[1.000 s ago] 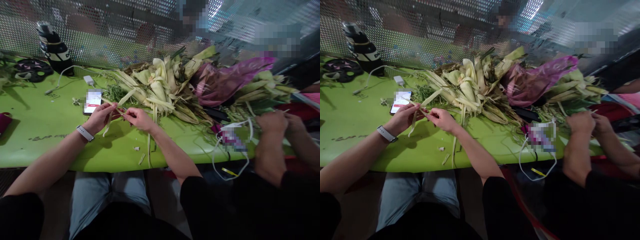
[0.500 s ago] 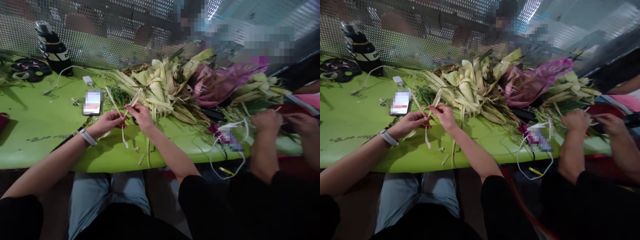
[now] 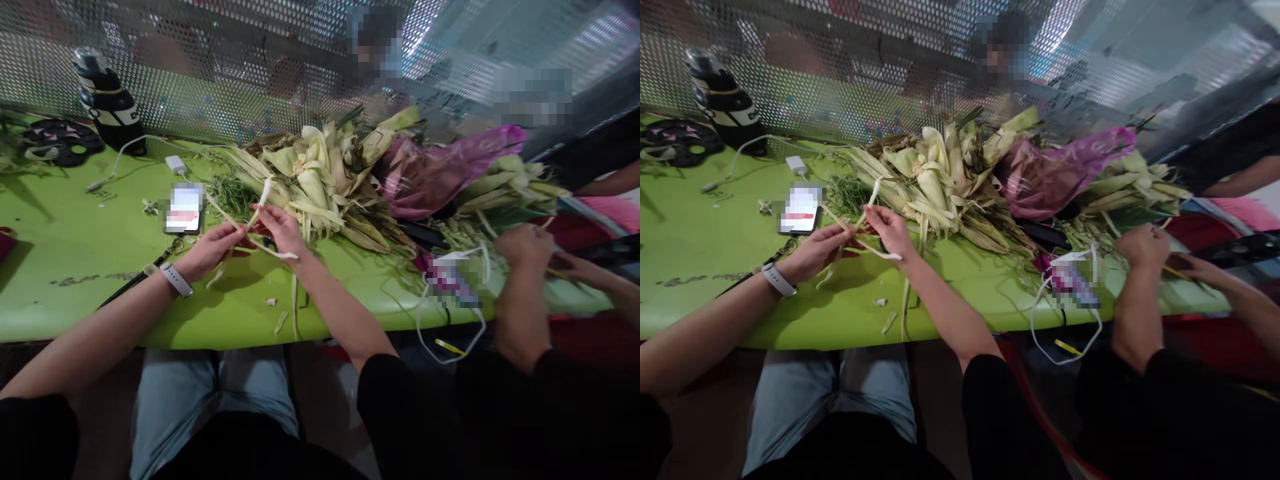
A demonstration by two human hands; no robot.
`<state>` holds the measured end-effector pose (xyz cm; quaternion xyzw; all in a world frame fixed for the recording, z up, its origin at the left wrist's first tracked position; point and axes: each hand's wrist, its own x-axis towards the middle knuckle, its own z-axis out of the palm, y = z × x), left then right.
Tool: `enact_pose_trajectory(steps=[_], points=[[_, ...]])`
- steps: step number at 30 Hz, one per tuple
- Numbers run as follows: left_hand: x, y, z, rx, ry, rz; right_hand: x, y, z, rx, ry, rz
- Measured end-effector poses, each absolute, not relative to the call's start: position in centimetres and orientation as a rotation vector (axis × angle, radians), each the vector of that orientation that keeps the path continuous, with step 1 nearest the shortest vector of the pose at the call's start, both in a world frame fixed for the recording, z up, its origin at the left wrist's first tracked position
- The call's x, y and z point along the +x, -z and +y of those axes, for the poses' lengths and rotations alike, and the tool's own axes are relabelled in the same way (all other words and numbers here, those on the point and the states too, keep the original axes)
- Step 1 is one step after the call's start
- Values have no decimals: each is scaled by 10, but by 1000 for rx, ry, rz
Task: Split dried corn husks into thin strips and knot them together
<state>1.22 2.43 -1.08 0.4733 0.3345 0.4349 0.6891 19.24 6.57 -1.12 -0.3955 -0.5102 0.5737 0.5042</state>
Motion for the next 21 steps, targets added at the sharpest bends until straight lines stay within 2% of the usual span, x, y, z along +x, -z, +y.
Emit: enact_pose_trajectory(steps=[4,7,10,17,21], points=[[11,6,28,870,-1130,721,198,12,74,-1125,-1357,-1106],[13,2,27,866,-1230,738,194,9,67,-1215,-1592,-1324],[16,3,23,907,-1265,726,183,8,49,-993,-1798,-1605],[16,9,26,979,-1318,857,169,14,25,-808,-1604,-1799],[13,5,27,1002,-1292,879,181,-2,28,-824,-1676,-1802]])
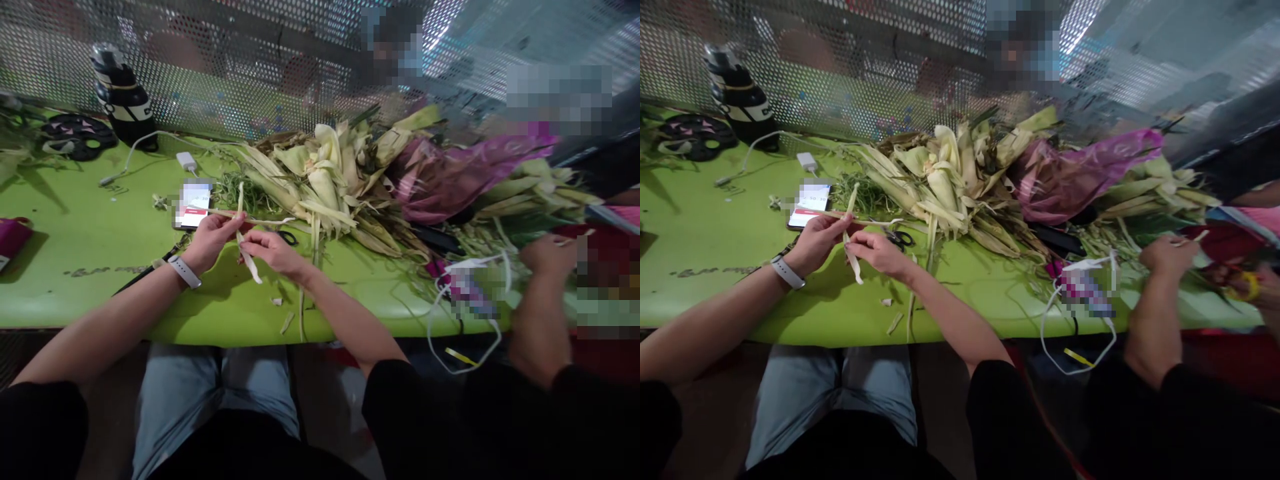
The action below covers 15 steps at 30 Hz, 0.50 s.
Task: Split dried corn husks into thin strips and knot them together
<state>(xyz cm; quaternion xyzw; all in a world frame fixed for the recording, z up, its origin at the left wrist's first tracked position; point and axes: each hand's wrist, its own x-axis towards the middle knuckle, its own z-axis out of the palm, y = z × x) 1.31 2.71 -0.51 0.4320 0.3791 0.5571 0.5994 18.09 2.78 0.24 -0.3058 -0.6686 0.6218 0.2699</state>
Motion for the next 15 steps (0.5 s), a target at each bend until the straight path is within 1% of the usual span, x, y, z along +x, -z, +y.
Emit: enact_pose_trajectory(steps=[4,6,10,15], points=[[10,-3,26,989,-1135,774,195,-16,40,-782,-1649,-1524],[10,-5,26,1055,-1086,825,201,-17,46,-771,-1653,-1442],[9,-4,27,1294,-1001,1000,207,-16,52,-804,-1722,-1378],[3,-8,25,1423,-915,1017,212,-18,56,-910,-1733,-1364]])
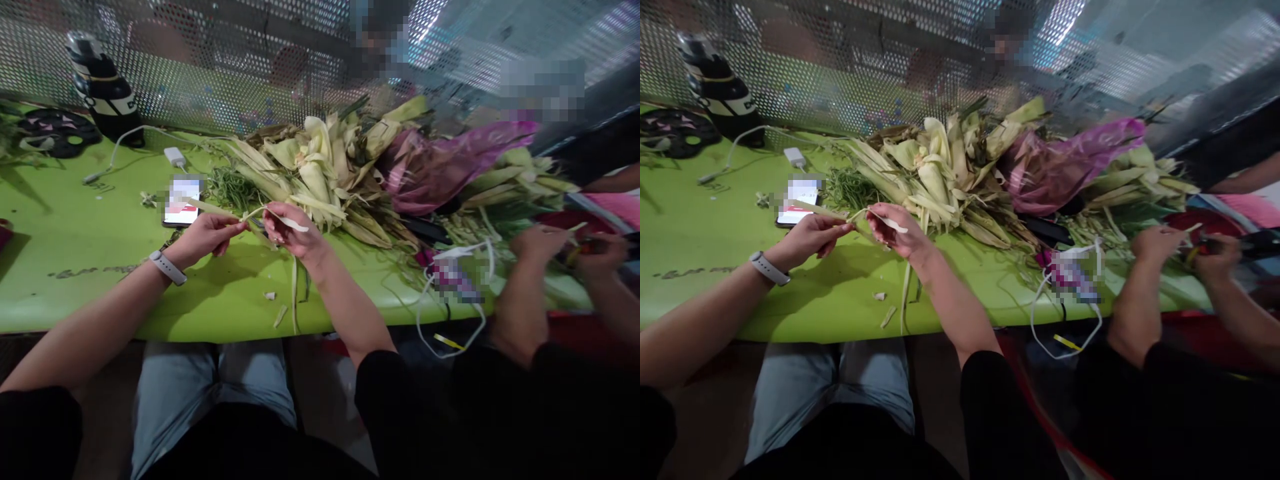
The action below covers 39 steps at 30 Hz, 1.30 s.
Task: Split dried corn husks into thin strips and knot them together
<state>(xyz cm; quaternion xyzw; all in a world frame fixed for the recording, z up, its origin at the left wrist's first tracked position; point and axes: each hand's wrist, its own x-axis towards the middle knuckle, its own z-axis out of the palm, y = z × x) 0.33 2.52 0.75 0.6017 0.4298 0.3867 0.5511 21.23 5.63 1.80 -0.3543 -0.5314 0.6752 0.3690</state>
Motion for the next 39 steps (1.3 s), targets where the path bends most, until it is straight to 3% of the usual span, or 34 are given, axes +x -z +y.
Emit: enact_pose_trajectory(steps=[12,14,20,26,33,39], points=[[4,1,32,1050,-1045,711,211,-30,37,-850,-1642,-1778],[5,1,32,1062,-1104,713,206,-27,34,-903,-1474,-1961],[8,3,30,1032,-1182,743,191,-11,29,-925,-552,-2353],[6,6,33,1040,-1221,788,189,-9,28,-1109,-611,-2342],[4,11,38,1173,-1200,1031,196,-9,35,-1018,-269,-2317],[7,8,34,1124,-1188,993,193,-3,33,-914,-201,-2391]])
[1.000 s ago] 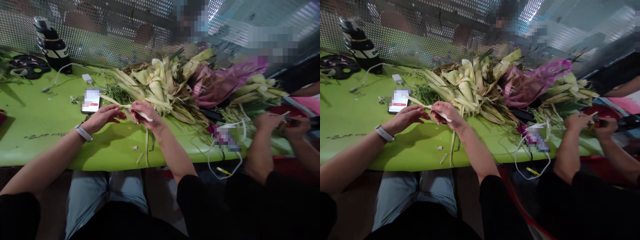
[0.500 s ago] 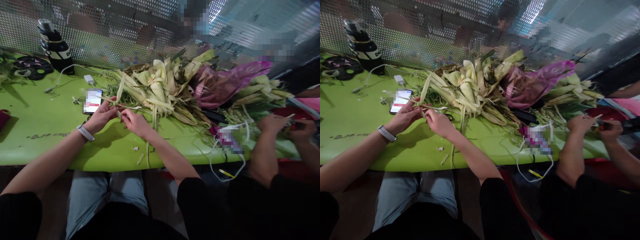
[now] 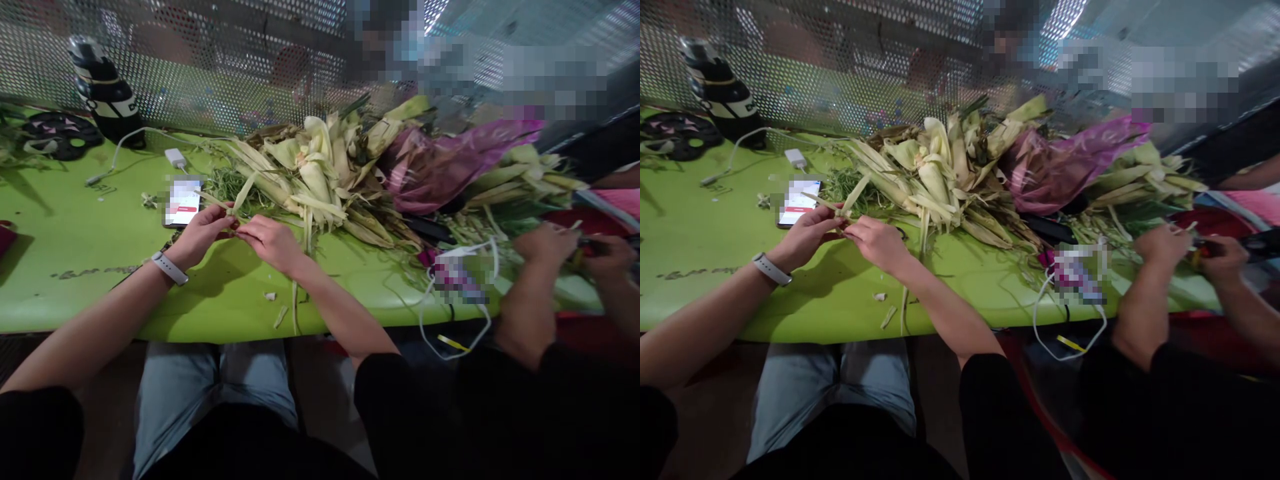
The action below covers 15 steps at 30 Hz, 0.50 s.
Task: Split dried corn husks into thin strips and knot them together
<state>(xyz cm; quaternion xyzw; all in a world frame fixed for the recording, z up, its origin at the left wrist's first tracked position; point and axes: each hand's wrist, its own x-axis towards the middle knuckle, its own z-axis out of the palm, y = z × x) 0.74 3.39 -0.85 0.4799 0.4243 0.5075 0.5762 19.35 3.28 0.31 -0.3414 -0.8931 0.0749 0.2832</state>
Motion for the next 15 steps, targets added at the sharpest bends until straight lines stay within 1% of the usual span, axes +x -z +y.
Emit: enact_pose_trajectory(steps=[4,6,10,15], points=[[7,9,35,1180,-1153,964,196,-3,38,-907,-205,-2272],[6,8,35,1230,-1130,944,199,-4,44,-960,-262,-2157],[4,6,34,1241,-1094,884,203,-4,54,-991,-468,-1979],[3,11,37,1158,-1097,845,199,-3,47,-983,-895,-1885]])
